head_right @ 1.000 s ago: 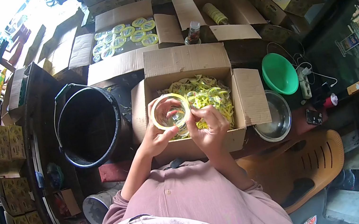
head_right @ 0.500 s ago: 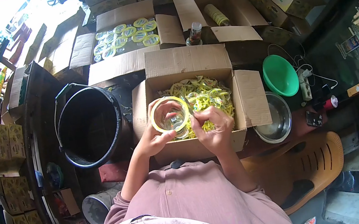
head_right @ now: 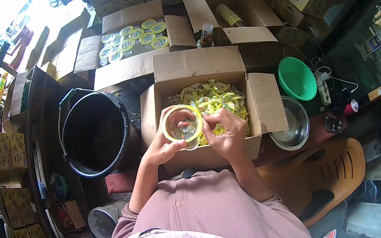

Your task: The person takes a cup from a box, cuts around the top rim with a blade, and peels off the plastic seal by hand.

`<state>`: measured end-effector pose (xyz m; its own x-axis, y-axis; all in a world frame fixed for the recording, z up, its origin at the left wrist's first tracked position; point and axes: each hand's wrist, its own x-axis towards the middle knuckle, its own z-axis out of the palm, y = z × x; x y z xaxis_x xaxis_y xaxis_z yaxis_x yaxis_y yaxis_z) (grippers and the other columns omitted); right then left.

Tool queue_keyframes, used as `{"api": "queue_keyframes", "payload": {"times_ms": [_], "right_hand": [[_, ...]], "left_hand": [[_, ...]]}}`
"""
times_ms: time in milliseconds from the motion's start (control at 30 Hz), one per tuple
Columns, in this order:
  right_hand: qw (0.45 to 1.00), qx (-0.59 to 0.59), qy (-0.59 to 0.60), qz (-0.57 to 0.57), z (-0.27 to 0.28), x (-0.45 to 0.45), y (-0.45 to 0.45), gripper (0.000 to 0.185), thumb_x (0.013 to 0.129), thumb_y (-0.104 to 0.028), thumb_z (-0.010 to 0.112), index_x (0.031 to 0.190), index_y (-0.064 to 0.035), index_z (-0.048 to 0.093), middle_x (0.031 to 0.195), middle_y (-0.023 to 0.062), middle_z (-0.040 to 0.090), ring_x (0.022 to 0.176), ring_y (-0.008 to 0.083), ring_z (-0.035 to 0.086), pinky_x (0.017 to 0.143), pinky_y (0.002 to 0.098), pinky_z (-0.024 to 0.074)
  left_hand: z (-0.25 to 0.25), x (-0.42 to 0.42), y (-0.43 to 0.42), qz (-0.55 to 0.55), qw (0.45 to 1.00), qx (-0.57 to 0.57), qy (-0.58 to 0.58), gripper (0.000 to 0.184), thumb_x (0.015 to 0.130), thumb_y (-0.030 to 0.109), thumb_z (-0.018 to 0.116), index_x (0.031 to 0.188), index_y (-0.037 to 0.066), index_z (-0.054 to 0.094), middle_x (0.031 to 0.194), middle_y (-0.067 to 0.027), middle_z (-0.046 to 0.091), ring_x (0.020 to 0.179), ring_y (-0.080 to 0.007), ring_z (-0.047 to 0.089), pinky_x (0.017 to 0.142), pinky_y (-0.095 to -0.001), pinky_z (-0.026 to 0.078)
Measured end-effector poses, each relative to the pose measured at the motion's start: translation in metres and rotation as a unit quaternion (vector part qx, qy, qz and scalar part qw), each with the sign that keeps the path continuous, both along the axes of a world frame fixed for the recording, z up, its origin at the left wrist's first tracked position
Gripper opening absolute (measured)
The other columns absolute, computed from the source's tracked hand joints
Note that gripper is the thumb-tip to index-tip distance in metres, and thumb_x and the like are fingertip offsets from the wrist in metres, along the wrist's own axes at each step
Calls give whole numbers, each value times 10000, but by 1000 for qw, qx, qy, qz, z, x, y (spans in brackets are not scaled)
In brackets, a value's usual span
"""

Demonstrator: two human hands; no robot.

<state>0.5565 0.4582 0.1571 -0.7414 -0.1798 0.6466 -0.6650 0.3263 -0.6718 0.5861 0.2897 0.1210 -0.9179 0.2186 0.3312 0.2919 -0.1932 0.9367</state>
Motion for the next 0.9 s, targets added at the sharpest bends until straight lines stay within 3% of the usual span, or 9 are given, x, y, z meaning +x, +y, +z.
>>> {"api": "queue_keyframes", "payload": {"times_ms": [267,467,633,767,900], "right_hand": [[1000,3,-19,-11,-4,10,-3,121,652,51,671,730,3,590,649,81,584,578,154,586,541,254,448],[1000,12,-20,-21,0,7,1,118,655,36,674,725,2,586,636,74,578,561,150,577,535,253,448],[999,-13,-40,-6,-1,11,6,128,651,47,664,736,-12,589,628,69,570,556,154,578,532,258,453],[1000,-11,14,-9,-7,12,6,143,643,53,667,742,-20,594,631,68,572,544,156,581,523,262,456],[1000,-2,12,-15,-2,8,6,141,646,54,667,740,-21,593,633,66,574,542,156,582,516,263,451]], "left_hand": [[-8,-1,10,88,996,25,-12,673,675,21,713,1225,52,325,1149,-69,383,1082,-167,465,887,-300,414],[-6,4,14,45,999,-23,9,678,647,45,725,1222,36,365,1149,-76,360,1096,-176,457,897,-330,422],[-8,2,14,57,998,-4,21,698,645,49,739,1229,35,357,1156,-73,320,1117,-181,425,916,-347,429],[-14,0,14,59,998,10,21,699,644,37,737,1229,40,354,1158,-66,293,1130,-183,399,937,-357,421],[-15,-3,13,14,999,11,31,707,635,52,728,1231,25,350,1139,-89,291,1105,-202,416,930,-349,430]]}}
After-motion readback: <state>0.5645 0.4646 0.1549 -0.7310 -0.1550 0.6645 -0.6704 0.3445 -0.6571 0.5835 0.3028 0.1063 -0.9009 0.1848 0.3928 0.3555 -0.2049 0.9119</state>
